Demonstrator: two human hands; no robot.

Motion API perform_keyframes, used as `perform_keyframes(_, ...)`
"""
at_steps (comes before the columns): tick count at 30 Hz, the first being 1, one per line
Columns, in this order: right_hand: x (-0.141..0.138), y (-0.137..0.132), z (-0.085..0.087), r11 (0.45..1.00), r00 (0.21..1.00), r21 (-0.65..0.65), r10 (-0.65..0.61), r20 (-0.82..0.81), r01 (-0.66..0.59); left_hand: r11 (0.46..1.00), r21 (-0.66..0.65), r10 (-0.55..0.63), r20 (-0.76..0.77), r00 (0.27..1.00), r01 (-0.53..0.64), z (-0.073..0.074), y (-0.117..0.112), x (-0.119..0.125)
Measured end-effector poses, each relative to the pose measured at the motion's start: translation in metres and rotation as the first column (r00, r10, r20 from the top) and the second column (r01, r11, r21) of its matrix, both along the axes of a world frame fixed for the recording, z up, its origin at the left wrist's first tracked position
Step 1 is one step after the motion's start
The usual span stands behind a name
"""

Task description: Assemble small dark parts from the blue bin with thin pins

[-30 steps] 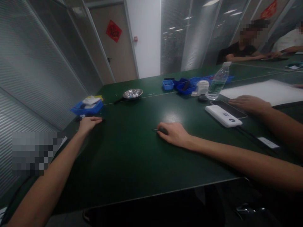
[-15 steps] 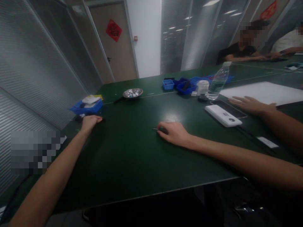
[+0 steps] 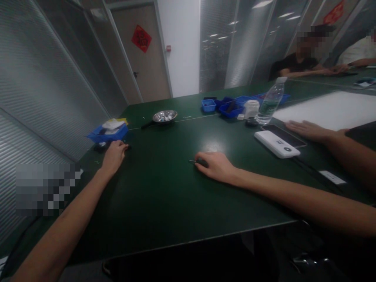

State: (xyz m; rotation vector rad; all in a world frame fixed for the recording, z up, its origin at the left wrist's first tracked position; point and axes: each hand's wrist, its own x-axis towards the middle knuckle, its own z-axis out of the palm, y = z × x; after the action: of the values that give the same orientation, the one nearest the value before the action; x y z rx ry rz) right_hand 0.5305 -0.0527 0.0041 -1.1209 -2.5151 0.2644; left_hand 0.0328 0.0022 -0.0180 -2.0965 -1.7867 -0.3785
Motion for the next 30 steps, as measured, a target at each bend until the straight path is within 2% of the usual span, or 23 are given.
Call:
perform_keyframes(3,0.000,0.001,0.000,1.000,1.000,-0.007,0.001,0.006,-0.001,0.999,-0.045,0.007,-0.067,0.998,-0.010,0.002,-0.001,0.001)
perform_keyframes(7,0.000,0.003,-0.003,1.000,1.000,0.002,-0.006,0.015,0.006,0.999,-0.040,0.007,-0.144,0.990,-0.013,0.005,-0.002,0.005)
perform_keyframes(16,0.000,0.001,0.001,1.000,1.000,-0.010,0.008,0.007,-0.007,0.998,0.057,0.021,-0.078,0.997,-0.017,0.003,-0.004,0.006)
perform_keyframes(24,0.001,0.003,-0.002,1.000,1.000,-0.001,0.026,-0.003,-0.026,1.000,0.024,0.001,0.013,1.000,-0.001,0.003,0.000,-0.002)
perform_keyframes(27,0.002,0.003,-0.002,0.998,0.998,-0.001,0.064,-0.028,-0.064,0.997,0.012,-0.081,0.149,0.985,0.080,0.008,-0.001,0.010)
perform_keyframes(30,0.002,0.004,-0.005,0.993,0.992,0.022,0.116,-0.043,-0.115,0.950,-0.043,-0.279,0.326,0.903,0.309,0.016,-0.008,0.051)
